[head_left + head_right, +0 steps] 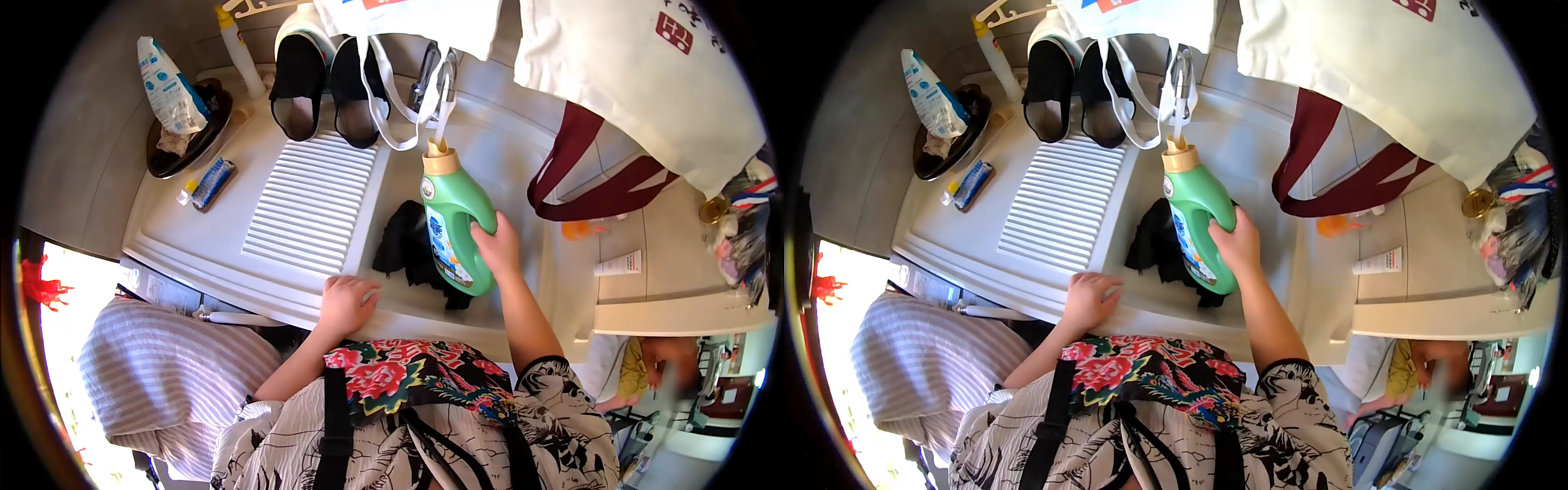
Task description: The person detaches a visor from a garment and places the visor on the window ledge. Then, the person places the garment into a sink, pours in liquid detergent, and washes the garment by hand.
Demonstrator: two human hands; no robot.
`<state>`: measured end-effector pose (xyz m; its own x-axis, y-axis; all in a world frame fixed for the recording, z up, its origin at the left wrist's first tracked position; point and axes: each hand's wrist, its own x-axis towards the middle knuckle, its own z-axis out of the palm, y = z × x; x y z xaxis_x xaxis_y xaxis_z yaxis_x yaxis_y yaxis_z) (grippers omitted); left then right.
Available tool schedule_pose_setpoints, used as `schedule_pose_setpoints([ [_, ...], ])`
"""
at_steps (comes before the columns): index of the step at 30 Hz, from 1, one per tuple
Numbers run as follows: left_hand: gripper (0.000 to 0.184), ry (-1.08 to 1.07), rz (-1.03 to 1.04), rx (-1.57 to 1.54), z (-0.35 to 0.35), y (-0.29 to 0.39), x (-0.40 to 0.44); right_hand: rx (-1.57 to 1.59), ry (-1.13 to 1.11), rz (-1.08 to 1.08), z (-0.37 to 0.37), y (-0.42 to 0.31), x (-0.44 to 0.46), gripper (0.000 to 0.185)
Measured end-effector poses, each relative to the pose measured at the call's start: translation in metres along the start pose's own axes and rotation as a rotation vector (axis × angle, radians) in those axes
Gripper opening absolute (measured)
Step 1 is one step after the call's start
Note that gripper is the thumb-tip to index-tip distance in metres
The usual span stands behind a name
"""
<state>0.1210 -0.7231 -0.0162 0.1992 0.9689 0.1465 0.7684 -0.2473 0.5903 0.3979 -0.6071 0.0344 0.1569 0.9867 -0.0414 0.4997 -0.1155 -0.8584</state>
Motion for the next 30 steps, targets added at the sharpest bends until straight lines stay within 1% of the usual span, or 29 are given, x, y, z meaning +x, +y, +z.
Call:
schedule_pose_setpoints([
  [8,0.016,-0.007,-0.023,0.026,0.003,0.000,0.000,0.019,-0.049,0.007,0.009,0.002,0.014,0.028],
  [13,0.017,-0.002,-0.018,0.040,0.002,0.002,0.001,0.077,-0.030,0.003,0.009,0.006,0.013,0.027],
  [23,0.016,0.009,0.009,0.061,0.002,0.002,0.002,0.093,-0.038,0.001,0.005,0.003,0.013,0.027],
  [26,0.016,0.004,0.007,0.060,0.002,0.002,0.001,0.053,-0.049,0.008,0.004,-0.001,0.015,0.027],
  [30,0.016,0.007,0.009,0.048,0.003,0.001,0.001,0.077,-0.046,-0.029,0.003,0.000,0.018,0.027],
])
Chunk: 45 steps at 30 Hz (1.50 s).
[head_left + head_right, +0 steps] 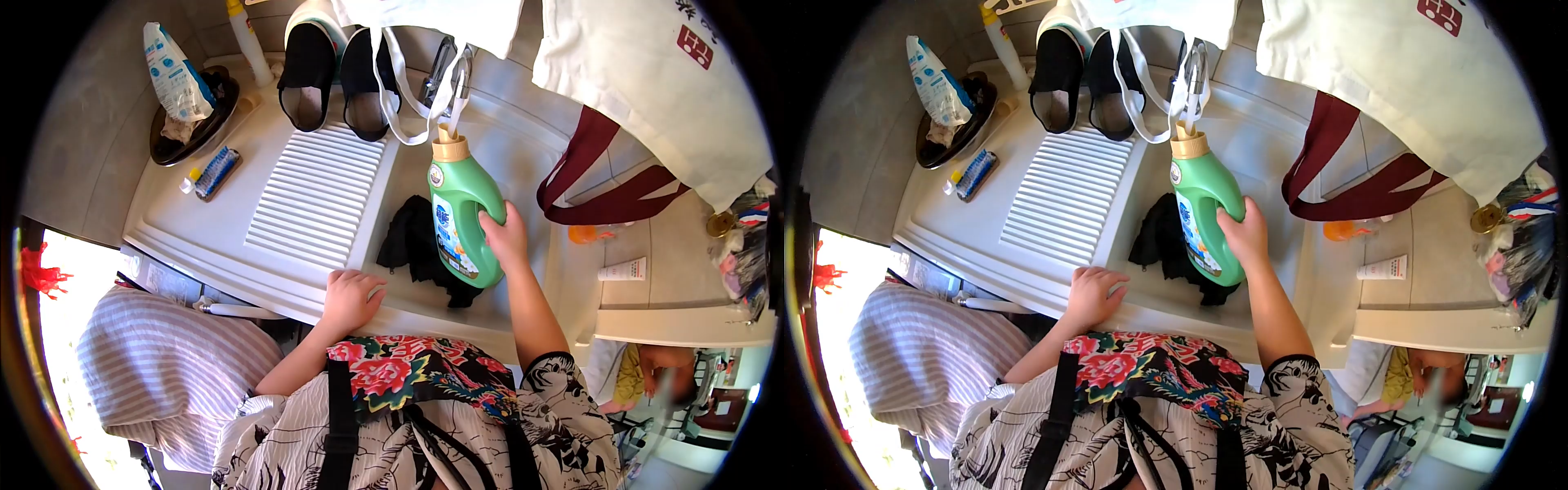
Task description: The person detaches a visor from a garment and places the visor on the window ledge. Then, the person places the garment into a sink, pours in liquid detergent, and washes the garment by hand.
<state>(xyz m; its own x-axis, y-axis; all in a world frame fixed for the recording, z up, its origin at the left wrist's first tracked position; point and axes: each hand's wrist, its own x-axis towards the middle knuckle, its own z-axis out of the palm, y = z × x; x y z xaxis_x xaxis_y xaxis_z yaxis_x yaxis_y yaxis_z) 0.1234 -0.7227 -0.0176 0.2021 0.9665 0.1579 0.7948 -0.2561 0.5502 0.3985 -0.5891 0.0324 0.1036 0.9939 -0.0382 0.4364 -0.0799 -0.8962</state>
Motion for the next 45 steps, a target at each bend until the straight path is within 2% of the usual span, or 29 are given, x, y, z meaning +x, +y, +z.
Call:
schedule_pose_setpoints([
  [8,0.017,-0.020,-0.009,-0.007,-0.002,0.001,0.000,0.008,-0.016,0.002,0.000,0.009,-0.002,0.026],
  [10,0.017,-0.014,-0.013,-0.019,-0.003,0.000,-0.002,0.033,-0.093,0.077,-0.008,0.005,-0.014,0.028],
  [13,0.017,0.000,0.000,-0.024,0.001,-0.004,-0.002,-0.110,-0.117,0.105,-0.044,-0.013,-0.024,0.028],
  [15,0.017,0.012,0.015,-0.008,0.004,-0.004,-0.001,-0.073,-0.090,0.097,-0.073,-0.052,-0.038,0.029],
  [17,0.016,0.006,0.010,0.003,0.003,-0.002,0.000,-0.035,-0.053,0.089,-0.088,-0.053,-0.044,0.031],
  [20,0.017,-0.015,0.000,0.030,0.003,-0.001,-0.002,-0.534,-0.246,-0.037,-0.096,-0.045,-0.051,0.037],
  [21,0.017,-0.032,-0.014,0.038,0.002,0.000,0.001,-0.539,-0.243,-0.044,-0.102,-0.049,-0.051,0.037],
  [23,0.017,-0.030,-0.021,0.015,0.001,0.000,0.002,-0.574,-0.094,-0.157,-0.117,-0.050,-0.056,0.036],
  [24,0.018,-0.033,-0.022,0.001,0.000,0.000,0.000,-0.565,-0.202,-0.063,-0.122,-0.089,-0.061,0.037],
  [25,0.018,-0.040,-0.019,0.002,0.000,0.000,-0.001,-0.562,-0.200,-0.055,-0.124,-0.107,-0.063,0.037],
  [28,0.018,-0.038,0.004,0.010,0.002,0.000,0.000,-1.204,-0.414,-0.127,-0.127,-0.134,-0.063,0.037],
  [29,0.018,-0.027,0.003,0.009,0.001,0.000,0.001,-1.207,-0.414,-0.118,-0.128,-0.131,-0.061,0.037],
  [31,0.018,-0.011,0.006,0.007,0.001,0.000,0.000,-1.411,-0.543,-0.153,-0.129,-0.122,-0.053,0.037],
  [37,0.017,-0.034,-0.021,-0.034,-0.003,0.002,0.000,-1.685,-0.618,-0.332,-0.106,-0.128,-0.043,0.033],
  [41,0.017,-0.006,0.001,-0.049,-0.003,0.000,-0.001,-1.636,-0.608,-0.417,-0.091,-0.141,-0.044,0.026],
  [45,0.017,-0.008,0.004,-0.057,-0.004,0.000,-0.001,-1.777,-0.561,-0.476,-0.081,-0.144,-0.049,0.019],
])
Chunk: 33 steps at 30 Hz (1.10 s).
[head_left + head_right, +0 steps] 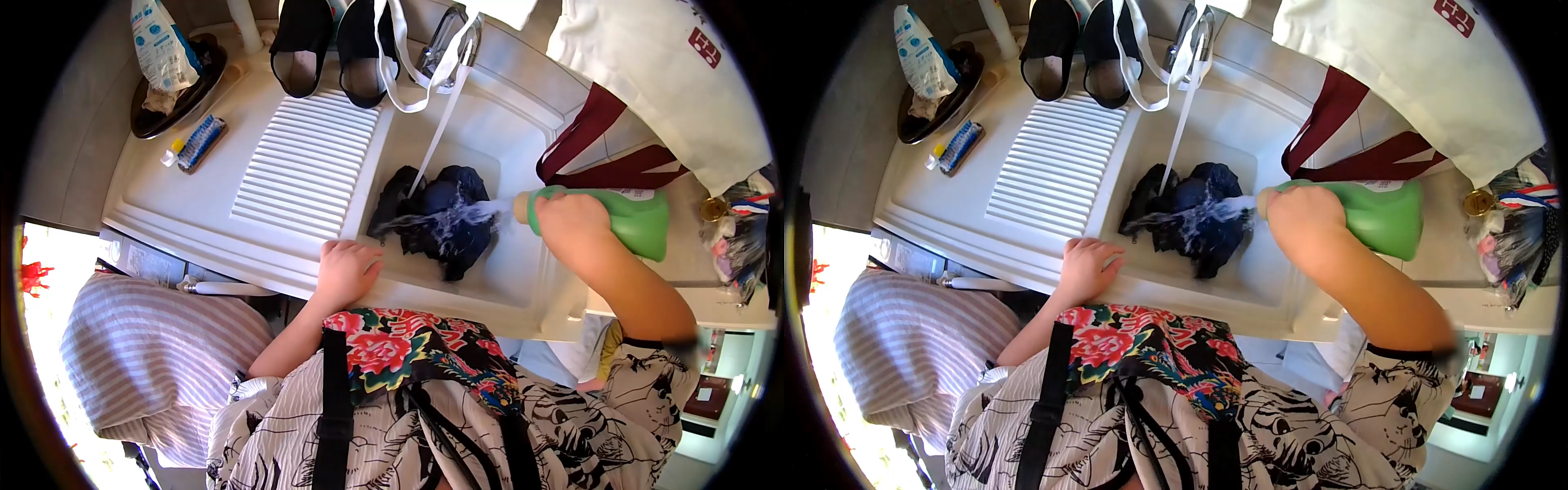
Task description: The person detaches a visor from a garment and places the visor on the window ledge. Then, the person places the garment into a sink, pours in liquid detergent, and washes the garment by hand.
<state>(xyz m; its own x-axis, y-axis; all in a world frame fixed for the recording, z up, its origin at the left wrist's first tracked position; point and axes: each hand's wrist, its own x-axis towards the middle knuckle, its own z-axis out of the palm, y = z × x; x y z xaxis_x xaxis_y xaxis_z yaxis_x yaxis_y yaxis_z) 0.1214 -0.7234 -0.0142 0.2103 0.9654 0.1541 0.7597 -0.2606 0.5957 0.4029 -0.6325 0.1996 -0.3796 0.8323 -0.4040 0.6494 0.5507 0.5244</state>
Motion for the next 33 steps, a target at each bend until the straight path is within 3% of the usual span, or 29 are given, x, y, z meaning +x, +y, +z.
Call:
schedule_pose_setpoints([
  [11,0.017,-0.006,0.007,0.005,0.001,0.001,0.001,0.014,0.075,0.106,0.016,0.002,-0.038,0.022],
  [17,0.018,-0.032,-0.008,0.022,-0.001,0.004,0.002,0.364,0.181,0.309,0.025,0.012,-0.086,0.031],
  [22,0.018,-0.051,-0.006,0.045,0.002,0.004,0.002,0.981,0.297,0.511,0.054,0.018,-0.127,0.030],
  [26,0.016,-0.031,0.002,0.031,-0.001,0.008,0.003,1.191,0.347,0.575,0.073,0.008,-0.150,0.031],
  [31,0.016,-0.070,-0.004,0.071,0.010,0.003,0.003,1.348,0.847,0.543,0.120,-0.020,-0.152,0.033],
  [33,0.016,-0.056,0.013,0.077,0.011,0.005,0.002,1.504,0.922,0.698,0.134,-0.033,-0.157,0.033],
])
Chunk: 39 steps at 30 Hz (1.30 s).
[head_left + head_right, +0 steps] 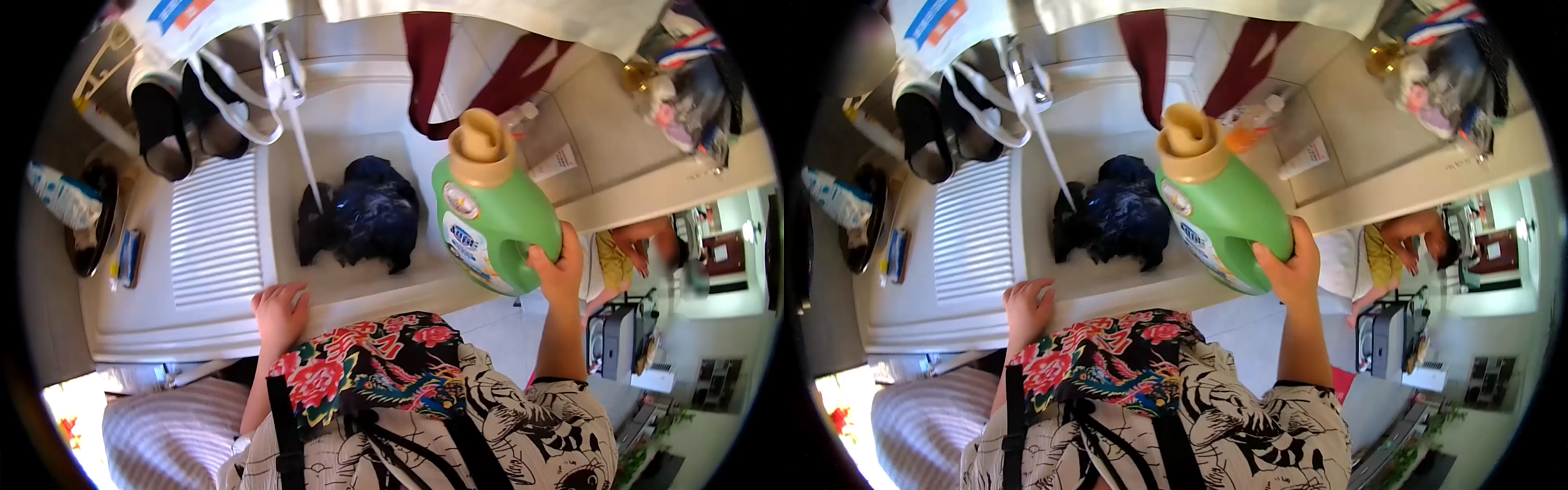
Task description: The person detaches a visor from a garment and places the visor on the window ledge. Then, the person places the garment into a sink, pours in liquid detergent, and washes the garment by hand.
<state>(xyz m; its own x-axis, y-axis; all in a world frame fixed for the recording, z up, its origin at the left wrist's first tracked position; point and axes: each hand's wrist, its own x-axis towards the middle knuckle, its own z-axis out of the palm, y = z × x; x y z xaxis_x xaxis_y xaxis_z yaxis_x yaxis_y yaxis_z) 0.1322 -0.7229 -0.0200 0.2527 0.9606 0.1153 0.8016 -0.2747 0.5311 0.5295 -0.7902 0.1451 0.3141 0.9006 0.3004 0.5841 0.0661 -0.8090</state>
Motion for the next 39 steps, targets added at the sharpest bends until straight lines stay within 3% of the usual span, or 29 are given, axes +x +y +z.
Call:
schedule_pose_setpoints([
  [1,0.016,0.006,-0.004,0.010,0.000,0.000,0.000,0.157,0.089,0.101,0.001,0.008,-0.003,0.033],
  [3,0.016,0.005,0.007,0.004,0.000,0.000,0.002,0.196,0.198,0.098,-0.006,0.025,-0.007,0.026],
  [6,0.016,-0.001,0.003,0.022,0.001,0.000,0.001,0.429,0.546,0.027,-0.017,0.047,-0.008,0.018],
  [10,0.016,0.000,0.018,0.039,0.001,0.002,0.003,0.486,0.672,-0.042,-0.021,0.095,0.011,0.018],
  [15,0.017,-0.027,0.022,0.006,0.001,-0.003,0.004,0.481,0.673,-0.071,-0.016,0.139,0.036,0.017],
  [18,0.018,-0.085,-0.003,-0.043,-0.010,-0.002,0.003,0.271,0.678,-0.101,-0.018,0.155,0.039,0.023],
  [22,0.020,-0.122,0.034,-0.114,-0.022,0.010,0.015,0.365,0.633,-0.059,-0.023,0.173,0.031,0.027],
  [24,0.023,-0.135,0.073,-0.151,-0.025,0.013,0.025,-0.025,0.857,-0.079,-0.017,0.162,0.020,0.040],
  [26,0.024,-0.114,0.096,-0.177,-0.021,0.014,0.035,-0.059,0.932,-0.176,-0.011,0.155,0.002,0.051],
  [27,0.025,-0.101,0.130,-0.207,-0.018,0.014,0.042,-0.378,0.977,-0.232,-0.009,0.148,-0.011,0.053],
  [29,0.027,-0.107,0.125,-0.241,-0.004,0.017,0.061,-0.435,0.745,-0.431,0.011,0.117,-0.019,0.051],
  [31,0.033,-0.121,0.162,-0.231,0.024,0.020,0.088,-0.163,0.418,-0.405,0.069,0.095,-0.001,0.048],
  [33,0.044,-0.132,0.196,-0.123,0.074,0.018,0.125,-0.218,0.028,-0.399,0.132,0.086,0.033,0.052],
  [35,0.050,-0.117,0.191,-0.026,0.121,0.006,0.161,-0.241,-0.099,-0.278,0.218,0.147,0.077,0.063],
  [36,0.055,-0.211,0.085,0.113,0.138,0.002,0.174,-0.366,-0.155,-0.254,0.256,0.175,0.089,0.067],
  [39,0.063,-0.333,-0.074,0.259,0.173,-0.024,0.196,-0.477,-0.244,-0.156,0.314,0.225,0.112,0.076],
])
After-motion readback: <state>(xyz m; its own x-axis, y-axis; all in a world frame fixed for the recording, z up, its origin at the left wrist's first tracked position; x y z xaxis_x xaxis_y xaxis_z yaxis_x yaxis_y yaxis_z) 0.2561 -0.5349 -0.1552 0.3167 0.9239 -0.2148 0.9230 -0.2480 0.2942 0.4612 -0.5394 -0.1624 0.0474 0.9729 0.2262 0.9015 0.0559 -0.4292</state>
